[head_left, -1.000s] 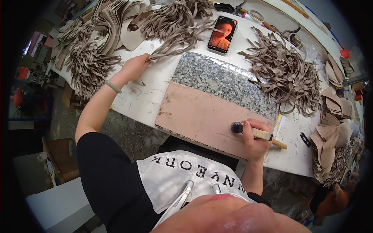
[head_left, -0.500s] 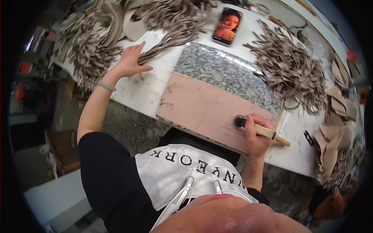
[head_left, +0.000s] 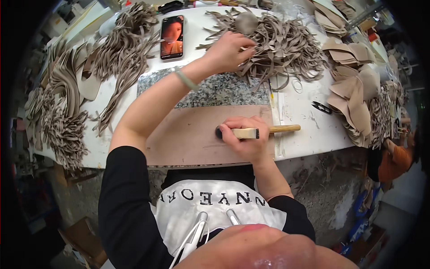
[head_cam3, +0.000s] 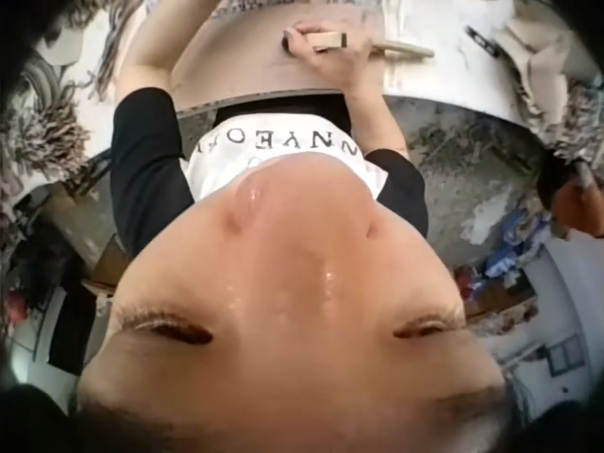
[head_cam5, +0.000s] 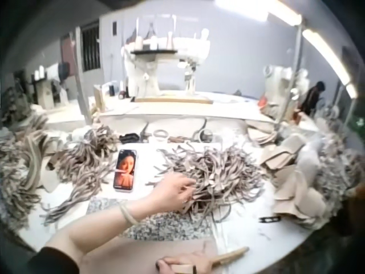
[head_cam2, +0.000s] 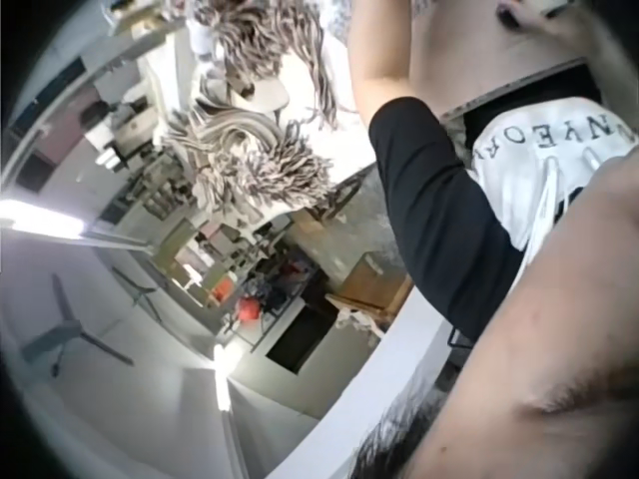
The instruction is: The person cuts a strap using snips, then repeatedly positions leather straps onto a board and rubs them with a handheld burnishing tool.
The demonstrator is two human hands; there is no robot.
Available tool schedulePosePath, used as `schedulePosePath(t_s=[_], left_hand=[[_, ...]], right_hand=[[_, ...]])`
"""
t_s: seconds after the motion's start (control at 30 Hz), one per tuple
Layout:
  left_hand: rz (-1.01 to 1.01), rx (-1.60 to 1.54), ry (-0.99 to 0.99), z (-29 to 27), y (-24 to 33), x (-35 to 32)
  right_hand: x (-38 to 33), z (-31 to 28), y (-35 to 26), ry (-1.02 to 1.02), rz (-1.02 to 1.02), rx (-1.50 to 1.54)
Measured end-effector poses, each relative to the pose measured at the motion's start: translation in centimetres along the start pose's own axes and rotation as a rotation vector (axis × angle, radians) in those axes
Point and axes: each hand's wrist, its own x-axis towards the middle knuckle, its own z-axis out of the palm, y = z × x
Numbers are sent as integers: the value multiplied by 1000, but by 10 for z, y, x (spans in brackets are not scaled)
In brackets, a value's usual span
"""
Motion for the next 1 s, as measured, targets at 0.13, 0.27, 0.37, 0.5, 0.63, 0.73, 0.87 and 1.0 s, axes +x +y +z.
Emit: schedulePosePath(t_s=[0.13, 0.27, 0.37, 0.5, 0.63, 0.73, 0.87, 1.0], left_hand=[[-253, 38, -166, 29, 36, 44], [-263, 53, -225, 45, 43, 45], [-299, -39, -92, 40, 41, 37], [-266, -241, 21, 5, 49, 16], [-179, -172, -28, -22, 50, -30], [-260, -283, -136, -43, 56, -78], [-349, -319, -216, -62, 56, -148], [-425, -351, -109, -72, 57, -194]], right_hand=[[3, 1, -3, 6, -22, 7], [2, 2, -3, 16, -39, -2], [2, 2, 0, 11, -64, -24], [3, 3, -1, 1, -42, -16], [3, -2, -5, -31, -35, -13], [5, -7, -7, -114, 62, 103], [14, -16, -20, -206, 366, 273], [52, -16, -37, -212, 251, 320]])
